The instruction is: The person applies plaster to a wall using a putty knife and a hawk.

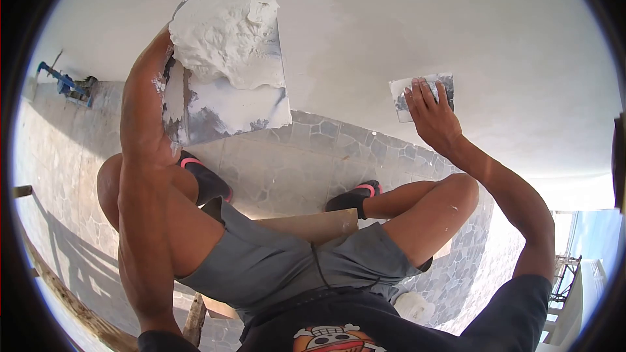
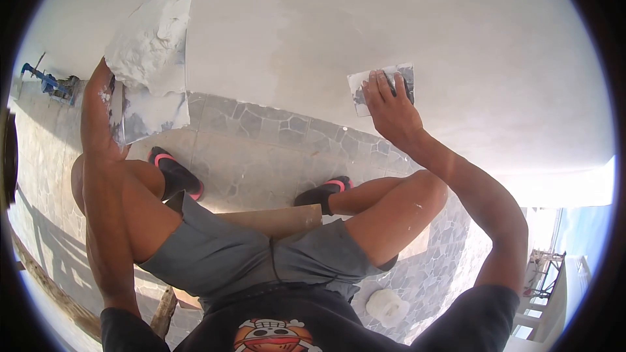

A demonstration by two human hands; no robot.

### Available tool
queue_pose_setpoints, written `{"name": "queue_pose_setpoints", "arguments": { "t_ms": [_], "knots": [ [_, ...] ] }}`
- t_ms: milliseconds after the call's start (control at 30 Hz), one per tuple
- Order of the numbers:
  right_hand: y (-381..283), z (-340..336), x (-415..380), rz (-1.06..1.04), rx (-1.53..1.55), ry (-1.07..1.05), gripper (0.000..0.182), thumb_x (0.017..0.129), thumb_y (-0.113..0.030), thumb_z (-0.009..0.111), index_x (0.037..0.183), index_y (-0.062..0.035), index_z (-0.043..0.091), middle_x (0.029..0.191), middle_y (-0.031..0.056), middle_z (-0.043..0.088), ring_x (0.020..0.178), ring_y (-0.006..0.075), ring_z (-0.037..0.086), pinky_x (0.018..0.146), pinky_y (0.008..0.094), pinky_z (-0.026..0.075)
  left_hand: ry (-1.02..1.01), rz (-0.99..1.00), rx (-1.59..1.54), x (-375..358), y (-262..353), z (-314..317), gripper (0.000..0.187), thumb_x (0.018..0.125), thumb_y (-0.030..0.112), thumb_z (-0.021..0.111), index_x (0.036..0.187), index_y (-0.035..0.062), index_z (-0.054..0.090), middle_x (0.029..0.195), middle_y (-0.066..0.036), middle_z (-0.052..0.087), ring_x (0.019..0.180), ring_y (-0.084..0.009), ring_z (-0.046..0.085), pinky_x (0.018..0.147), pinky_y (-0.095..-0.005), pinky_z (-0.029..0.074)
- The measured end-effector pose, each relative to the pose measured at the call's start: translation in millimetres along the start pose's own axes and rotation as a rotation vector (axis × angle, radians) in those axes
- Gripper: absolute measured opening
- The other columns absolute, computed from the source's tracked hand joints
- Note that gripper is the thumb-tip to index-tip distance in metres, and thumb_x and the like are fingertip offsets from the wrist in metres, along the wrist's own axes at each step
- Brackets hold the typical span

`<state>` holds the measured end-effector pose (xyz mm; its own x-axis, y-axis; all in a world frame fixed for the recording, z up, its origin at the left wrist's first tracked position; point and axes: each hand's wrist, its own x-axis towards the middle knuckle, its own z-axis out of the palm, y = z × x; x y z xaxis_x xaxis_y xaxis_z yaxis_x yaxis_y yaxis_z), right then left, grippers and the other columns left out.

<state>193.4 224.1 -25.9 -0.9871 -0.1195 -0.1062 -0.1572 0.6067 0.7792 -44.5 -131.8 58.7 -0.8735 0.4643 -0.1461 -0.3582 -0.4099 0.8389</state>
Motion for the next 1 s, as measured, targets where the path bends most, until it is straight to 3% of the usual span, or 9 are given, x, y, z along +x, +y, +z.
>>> {"name": "queue_pose_setpoints", "arguments": {
  "t_ms": [133, 267, 400, 600, 700, 800, 933, 1000],
  "knots": [
    [14, -68, 45, 0.006, -0.021, 0.251, 0.046, 0.094, -0.017, 0.052, 0.136, 0.0010, 0.051, 0.140, 0.0206, 0.047, 0.133, 0.0335, 0.043, 0.108, 0.0545, 0.035, 0.000, 0.002, -0.017, 3, 0, 0, 0.045, 0.099, 0.026, 0.050, 0.131, -0.0055, 0.053, 0.123, -0.014, 0.064, 0.108, -0.0247, 0.065, 0.096, -0.0355, 0.052],
    [38, -77, 93, 0.071, -0.169, 0.348, 0.049, 0.092, -0.019, 0.056, 0.137, -0.0003, 0.052, 0.140, 0.0194, 0.048, 0.133, 0.0326, 0.042, 0.107, 0.0530, 0.035, -0.001, 0.016, 0.002, 3, -1, 0, 0.045, 0.099, 0.027, 0.050, 0.131, -0.0051, 0.053, 0.123, -0.014, 0.064, 0.108, -0.0243, 0.065, 0.096, -0.0353, 0.052],
    [40, -57, 84, 0.003, -0.293, 0.216, 0.054, 0.092, -0.020, 0.056, 0.141, -0.0004, 0.048, 0.141, 0.0189, 0.046, 0.136, 0.0322, 0.038, 0.109, 0.0523, 0.034, -0.006, 0.011, -0.013, 4, -1, -1, 0.045, 0.099, 0.027, 0.050, 0.131, -0.0047, 0.053, 0.123, -0.013, 0.064, 0.108, -0.0240, 0.064, 0.095, -0.0351, 0.052],
    [18, 26, 2, 0.024, -0.179, 0.093, 0.054, 0.092, -0.018, 0.053, 0.143, -0.0004, 0.045, 0.143, 0.0188, 0.042, 0.137, 0.0314, 0.037, 0.111, 0.0537, 0.033, -0.014, -0.008, -0.016, 2, -5, 1, 0.044, 0.100, 0.027, 0.050, 0.131, -0.0041, 0.053, 0.123, -0.013, 0.063, 0.108, -0.0235, 0.064, 0.095, -0.0348, 0.052],
    [7, 34, -30, 0.087, 0.015, -0.007, 0.051, 0.093, -0.015, 0.051, 0.141, 0.0003, 0.045, 0.143, 0.0195, 0.041, 0.135, 0.0330, 0.040, 0.112, 0.0543, 0.033, -0.020, -0.017, -0.013, 3, -6, 2, 0.044, 0.100, 0.027, 0.050, 0.131, -0.0038, 0.053, 0.123, -0.012, 0.063, 0.108, -0.0232, 0.064, 0.095, -0.0346, 0.052],
    [6, -5, -35, 0.100, 0.112, 0.087, 0.048, 0.093, -0.012, 0.051, 0.139, 0.0004, 0.046, 0.143, 0.0203, 0.041, 0.133, 0.0330, 0.043, 0.111, 0.0547, 0.032, -0.026, -0.023, -0.014, 3, -8, 3, 0.044, 0.100, 0.027, 0.050, 0.131, -0.0036, 0.053, 0.123, -0.012, 0.063, 0.108, -0.0229, 0.064, 0.095, -0.0345, 0.051],
    [33, -34, -14, 0.427, 0.123, 0.426, 0.054, 0.086, 0.000, 0.058, 0.139, 0.0014, 0.045, 0.141, 0.0230, 0.041, 0.131, 0.0361, 0.044, 0.107, 0.0538, 0.035, -0.025, -0.029, -0.014, 5, -8, 4, 0.044, 0.100, 0.028, 0.050, 0.131, -0.0032, 0.053, 0.123, -0.012, 0.063, 0.108, -0.0226, 0.064, 0.095, -0.0343, 0.051],
    [37, -26, -3, 0.549, 0.098, 0.465, 0.055, 0.085, 0.005, 0.059, 0.138, 0.0036, 0.045, 0.139, 0.0247, 0.042, 0.126, 0.0384, 0.046, 0.104, 0.0535, 0.037, -0.030, -0.032, -0.022, 6, -7, 6, 0.044, 0.100, 0.028, 0.050, 0.131, -0.0030, 0.054, 0.123, -0.011, 0.063, 0.108, -0.0224, 0.064, 0.095, -0.0342, 0.051]
  ]
}}
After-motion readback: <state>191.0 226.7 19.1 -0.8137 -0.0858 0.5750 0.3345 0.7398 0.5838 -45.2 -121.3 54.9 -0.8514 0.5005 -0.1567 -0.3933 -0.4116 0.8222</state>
